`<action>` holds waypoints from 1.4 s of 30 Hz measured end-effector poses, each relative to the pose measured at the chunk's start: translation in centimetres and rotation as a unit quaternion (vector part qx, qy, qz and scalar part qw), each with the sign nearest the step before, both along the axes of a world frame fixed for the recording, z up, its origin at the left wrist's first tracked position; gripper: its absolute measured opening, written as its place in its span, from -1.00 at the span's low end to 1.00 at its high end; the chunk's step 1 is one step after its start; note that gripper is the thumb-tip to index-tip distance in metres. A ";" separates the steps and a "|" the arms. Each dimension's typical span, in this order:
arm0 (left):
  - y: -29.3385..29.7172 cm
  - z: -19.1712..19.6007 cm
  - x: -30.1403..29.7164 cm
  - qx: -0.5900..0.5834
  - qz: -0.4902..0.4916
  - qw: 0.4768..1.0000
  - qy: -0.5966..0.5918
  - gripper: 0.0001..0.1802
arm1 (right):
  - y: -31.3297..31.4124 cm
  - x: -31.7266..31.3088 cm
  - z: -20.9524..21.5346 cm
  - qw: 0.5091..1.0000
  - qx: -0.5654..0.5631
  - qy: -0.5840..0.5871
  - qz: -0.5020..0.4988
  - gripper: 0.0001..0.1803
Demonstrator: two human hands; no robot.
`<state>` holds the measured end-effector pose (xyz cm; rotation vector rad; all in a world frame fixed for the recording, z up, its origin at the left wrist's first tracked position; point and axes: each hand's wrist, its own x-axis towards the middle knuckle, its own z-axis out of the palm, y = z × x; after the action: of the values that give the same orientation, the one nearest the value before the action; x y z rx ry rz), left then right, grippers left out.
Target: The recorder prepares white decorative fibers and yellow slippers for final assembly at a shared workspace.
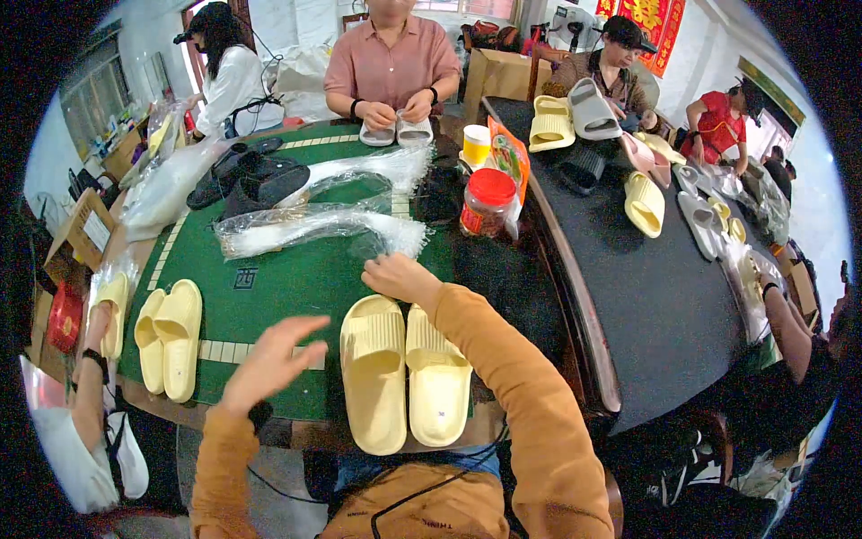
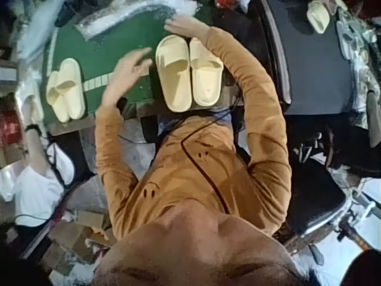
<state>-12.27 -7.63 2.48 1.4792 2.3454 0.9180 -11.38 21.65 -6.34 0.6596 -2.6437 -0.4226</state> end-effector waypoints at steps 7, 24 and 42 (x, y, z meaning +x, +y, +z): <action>7.7 -5.7 -13.4 -0.033 0.088 0.985 0.143 -0.45 | 1.0 0.3 0.5 1.000 -0.008 -0.002 -0.001 -0.93; 10.3 -10.5 -17.8 -0.092 0.235 0.869 0.425 -0.71 | 5.4 5.9 2.8 0.612 -0.749 0.024 -0.252 -0.86; 7.7 -9.4 -18.2 -0.027 0.267 0.892 0.364 -0.64 | 0.0 26.1 15.4 0.481 -0.783 0.395 -0.018 -0.89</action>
<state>-30.43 0.03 -6.91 1.3177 3.4046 0.3949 14.73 21.66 9.07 -0.2565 -1.1369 1.2931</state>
